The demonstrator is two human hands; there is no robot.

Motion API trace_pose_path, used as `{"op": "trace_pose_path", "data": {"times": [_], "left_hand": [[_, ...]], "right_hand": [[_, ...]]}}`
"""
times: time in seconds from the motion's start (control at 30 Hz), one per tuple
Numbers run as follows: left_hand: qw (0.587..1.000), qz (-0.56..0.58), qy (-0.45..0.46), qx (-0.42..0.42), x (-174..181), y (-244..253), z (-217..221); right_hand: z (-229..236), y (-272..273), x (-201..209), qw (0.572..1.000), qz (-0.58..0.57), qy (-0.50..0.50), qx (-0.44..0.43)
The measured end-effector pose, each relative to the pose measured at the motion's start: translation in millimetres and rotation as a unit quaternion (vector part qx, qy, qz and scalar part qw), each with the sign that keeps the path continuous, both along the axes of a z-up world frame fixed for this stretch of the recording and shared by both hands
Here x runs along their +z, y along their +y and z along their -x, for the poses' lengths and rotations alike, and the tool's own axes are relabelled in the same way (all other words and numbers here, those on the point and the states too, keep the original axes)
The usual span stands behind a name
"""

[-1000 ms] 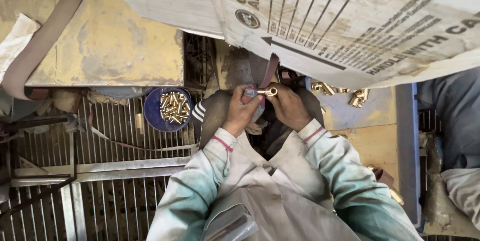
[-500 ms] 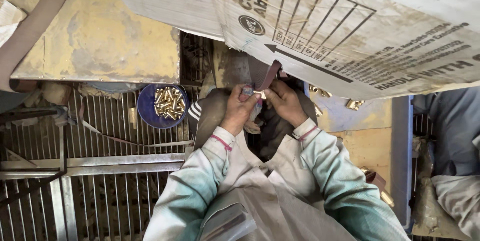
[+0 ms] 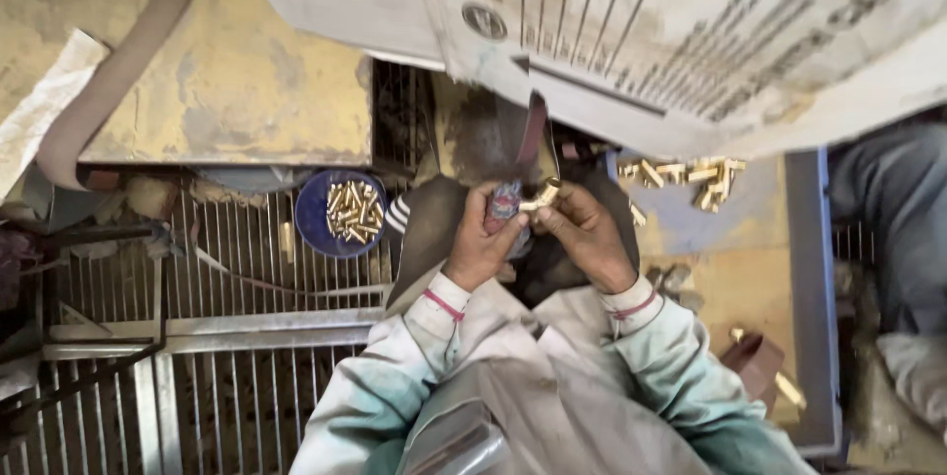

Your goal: The person sits at a workbench and repeatedly rubs small brass-colored metal parts against a moving sanding belt. They pick up each part from a blue tray, hold it with a cloth, and press it against the belt before placing it back in the tray.

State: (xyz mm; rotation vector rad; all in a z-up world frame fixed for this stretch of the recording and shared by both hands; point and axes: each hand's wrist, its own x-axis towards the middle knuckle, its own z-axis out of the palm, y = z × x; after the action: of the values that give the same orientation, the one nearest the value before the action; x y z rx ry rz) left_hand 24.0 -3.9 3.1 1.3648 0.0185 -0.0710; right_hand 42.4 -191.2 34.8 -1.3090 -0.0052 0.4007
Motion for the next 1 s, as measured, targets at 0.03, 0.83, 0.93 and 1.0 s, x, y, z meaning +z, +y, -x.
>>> {"op": "trace_pose_path", "data": {"times": [0.03, 0.83, 0.93, 1.0], "left_hand": [[1.000, 0.016, -0.018, -0.009, 4.3, 0.3, 8.2], [0.929, -0.227, -0.137, -0.256, -3.1, 9.9, 73.8], [0.940, -0.222, -0.060, -0.251, -5.6, 15.5, 71.1], [0.946, -0.208, -0.004, -0.250, -6.4, 17.7, 78.8]], "right_hand": [[13.3, 2.4, 6.1, 1.000, 0.008, -0.017, -0.008], [53.0, 79.6, 66.7, 0.956, 0.170, -0.187, 0.146], [54.8, 91.1, 67.8, 0.956, 0.101, -0.235, 0.141], [60.5, 84.3, 62.8, 0.964, 0.105, -0.217, 0.114]]}}
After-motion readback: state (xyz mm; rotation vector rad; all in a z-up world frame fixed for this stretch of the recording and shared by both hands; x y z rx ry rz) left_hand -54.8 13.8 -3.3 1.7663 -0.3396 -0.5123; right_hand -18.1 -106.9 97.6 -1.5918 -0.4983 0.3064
